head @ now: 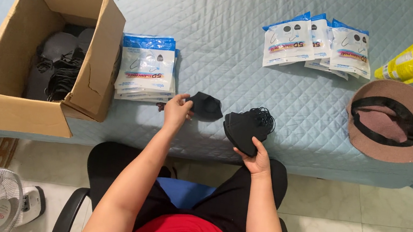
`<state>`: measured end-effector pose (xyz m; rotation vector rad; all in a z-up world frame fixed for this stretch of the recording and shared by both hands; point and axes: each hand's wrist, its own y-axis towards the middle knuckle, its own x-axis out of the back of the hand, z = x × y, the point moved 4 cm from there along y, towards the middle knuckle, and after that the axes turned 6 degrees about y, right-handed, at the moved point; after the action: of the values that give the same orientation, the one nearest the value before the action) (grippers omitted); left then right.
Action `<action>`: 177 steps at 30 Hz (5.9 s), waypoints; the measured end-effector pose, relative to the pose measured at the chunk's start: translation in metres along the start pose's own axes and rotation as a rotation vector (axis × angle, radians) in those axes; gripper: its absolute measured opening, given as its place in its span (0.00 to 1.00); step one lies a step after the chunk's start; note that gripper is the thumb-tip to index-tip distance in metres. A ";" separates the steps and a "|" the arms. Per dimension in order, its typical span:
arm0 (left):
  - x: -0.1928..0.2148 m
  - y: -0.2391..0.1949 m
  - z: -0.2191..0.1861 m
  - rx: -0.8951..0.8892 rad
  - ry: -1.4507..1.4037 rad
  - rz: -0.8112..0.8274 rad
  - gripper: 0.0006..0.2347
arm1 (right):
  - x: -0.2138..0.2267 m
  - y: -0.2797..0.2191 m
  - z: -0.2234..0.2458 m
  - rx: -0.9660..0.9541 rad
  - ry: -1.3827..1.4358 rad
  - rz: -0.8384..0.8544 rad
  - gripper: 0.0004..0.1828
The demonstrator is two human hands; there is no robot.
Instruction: The person sits cross-legged on a chair and unpacks black face masks from a cardboard box. They separate the masks into two piles, count them, and then place them into individual plastic packaging. The person also handles a stack of empty plastic bags and a hat on the bed.
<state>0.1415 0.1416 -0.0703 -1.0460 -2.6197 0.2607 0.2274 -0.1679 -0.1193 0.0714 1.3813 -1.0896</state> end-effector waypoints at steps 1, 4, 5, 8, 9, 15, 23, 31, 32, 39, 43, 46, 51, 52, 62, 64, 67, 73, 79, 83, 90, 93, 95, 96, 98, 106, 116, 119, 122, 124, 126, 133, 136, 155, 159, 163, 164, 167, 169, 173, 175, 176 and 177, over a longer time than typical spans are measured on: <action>0.001 0.003 -0.012 0.002 0.000 0.000 0.17 | 0.000 0.001 0.000 -0.001 0.000 -0.002 0.09; 0.016 0.001 -0.070 -0.275 0.284 -0.289 0.09 | 0.004 0.004 -0.001 0.009 0.001 -0.016 0.09; 0.022 -0.010 -0.105 -0.615 0.293 -0.477 0.05 | 0.006 0.006 -0.001 0.010 0.003 -0.013 0.09; 0.015 -0.008 -0.144 -1.141 0.533 -0.789 0.04 | 0.008 0.007 -0.003 0.009 0.013 -0.015 0.09; 0.005 -0.004 -0.147 -1.315 0.780 -0.919 0.04 | 0.008 0.006 -0.003 0.004 0.018 -0.016 0.09; -0.092 -0.013 -0.005 -1.462 1.382 -0.323 0.03 | 0.009 0.001 -0.004 -0.003 0.003 -0.011 0.10; -0.087 -0.037 0.003 -1.059 1.159 0.179 0.04 | 0.004 0.007 -0.005 -0.001 -0.031 0.018 0.15; -0.053 -0.092 -0.043 -0.252 0.187 0.315 0.36 | -0.004 0.005 -0.018 -0.004 -0.101 0.053 0.21; -0.058 -0.101 -0.040 -0.111 0.181 0.392 0.41 | -0.004 0.005 -0.026 -0.035 -0.145 0.054 0.22; -0.052 -0.124 -0.063 -0.140 -0.001 0.312 0.23 | -0.054 -0.017 -0.047 -0.077 -0.412 0.209 0.23; -0.052 -0.113 -0.059 -0.526 0.352 0.094 0.26 | -0.043 -0.026 -0.057 -0.061 -0.636 0.251 0.22; -0.064 -0.118 -0.053 -1.033 0.828 -0.289 0.38 | -0.038 -0.033 -0.068 -0.026 -0.731 0.263 0.20; -0.073 -0.158 -0.060 -1.344 0.970 -0.381 0.16 | -0.082 -0.037 -0.052 -0.128 -0.222 0.297 0.39; -0.075 -0.161 -0.057 -1.342 0.970 -0.381 0.16 | -0.071 -0.022 -0.047 -0.130 -0.223 0.296 0.39; -0.086 -0.147 -0.042 -1.150 0.776 0.313 0.32 | 0.004 0.041 -0.034 -0.275 -0.057 0.201 0.25; -0.073 -0.121 -0.044 -1.078 0.556 0.420 0.29 | -0.002 0.036 -0.022 -0.259 -0.062 0.173 0.26; -0.044 -0.067 -0.032 -1.060 0.760 0.034 0.19 | 0.012 0.043 0.000 -0.114 -0.084 0.178 0.26; -0.038 -0.009 0.006 -0.602 1.171 0.067 0.29 | 0.030 0.048 0.013 -0.057 0.004 0.146 0.24; -0.067 -0.033 0.003 -0.593 1.261 0.164 0.29 | 0.066 0.070 0.001 -0.100 -0.024 0.147 0.23; -0.064 -0.029 0.008 -0.642 1.271 0.125 0.26 | 0.063 0.067 -0.002 -0.149 -0.051 0.167 0.22; -0.009 0.007 0.018 -0.602 1.208 -0.016 0.25 | 0.066 0.067 -0.003 -0.141 -0.077 0.158 0.22; 0.013 0.020 0.022 -0.643 1.230 -0.093 0.24 | 0.048 0.057 -0.002 -0.141 -0.079 0.163 0.21; 0.016 0.025 0.024 -0.658 1.239 -0.123 0.25 | 0.048 0.057 -0.003 -0.140 -0.079 0.158 0.21; 0.018 0.028 0.025 -0.674 1.247 -0.152 0.25 | 0.048 0.056 -0.004 -0.137 -0.079 0.153 0.20; 0.013 0.020 0.018 -0.790 1.217 -0.241 0.24 | 0.052 0.061 -0.003 -0.139 -0.086 0.159 0.20; -0.026 -0.008 -0.019 -0.805 1.124 -0.094 0.35 | 0.055 0.061 -0.003 -0.135 -0.092 0.162 0.20; -0.066 -0.025 -0.012 -0.673 1.047 0.040 0.29 | 0.064 0.068 0.000 -0.130 -0.129 0.162 0.20; -0.060 -0.036 -0.023 -0.691 0.890 0.012 0.23 | 0.057 0.063 -0.001 -0.120 -0.138 0.187 0.20; -0.060 -0.048 -0.025 -0.828 0.807 -0.032 0.20 | 0.039 0.052 -0.003 -0.091 -0.156 0.196 0.20; -0.064 -0.059 -0.027 -0.908 0.795 0.004 0.20 | 0.039 0.053 -0.004 -0.078 -0.163 0.191 0.20; -0.069 -0.072 -0.029 -0.959 0.896 0.032 0.16 | 0.054 0.064 -0.003 -0.078 -0.186 0.166 0.20; -0.073 -0.064 -0.005 -0.837 0.912 0.068 0.17 | 0.041 0.054 -0.007 -0.026 -0.243 0.148 0.21; -0.070 -0.058 -0.001 -0.746 0.867 0.136 0.16 | 0.039 0.052 -0.010 -0.036 -0.250 0.142 0.21; -0.018 -0.042 -0.054 -0.353 -0.106 0.108 0.08 | 0.027 0.042 -0.006 0.025 -0.210 0.222 0.29; 0.000 0.005 -0.002 -0.209 -0.157 -0.036 0.08 | 0.036 0.046 0.003 0.057 -0.203 0.194 0.29; 0.014 0.033 0.041 -0.158 0.244 -0.135 0.08 | 0.037 0.050 0.012 0.082 -0.193 0.185 0.31; 0.014 0.037 0.046 -0.189 0.390 -0.131 0.08 | 0.039 0.051 0.012 0.074 -0.194 0.192 0.30; 0.010 0.049 0.059 -0.265 0.591 -0.097 0.09 | 0.049 0.059 0.012 0.056 -0.194 0.192 0.30; 0.006 0.051 0.060 -0.309 0.641 -0.072 0.10 | 0.051 0.059 0.011 0.044 -0.199 0.188 0.30; 0.003 0.045 0.053 -0.342 0.694 -0.051 0.10 | 0.065 0.068 0.010 0.024 -0.203 0.177 0.28; 0.003 0.035 0.045 -0.361 0.702 -0.046 0.10 | 0.070 0.072 0.010 0.017 -0.204 0.175 0.28; 0.004 0.027 0.038 -0.361 0.732 -0.060 0.10 | 0.066 0.069 0.009 -0.005 -0.192 0.178 0.27; 0.005 0.019 0.031 -0.361 0.761 -0.075 0.10 | 0.061 0.066 0.009 -0.027 -0.180 0.182 0.27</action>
<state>0.1397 0.1571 -0.1036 -0.9040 -2.0223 -0.5455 0.2651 -0.1719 -0.2012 0.0759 1.2029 -0.9031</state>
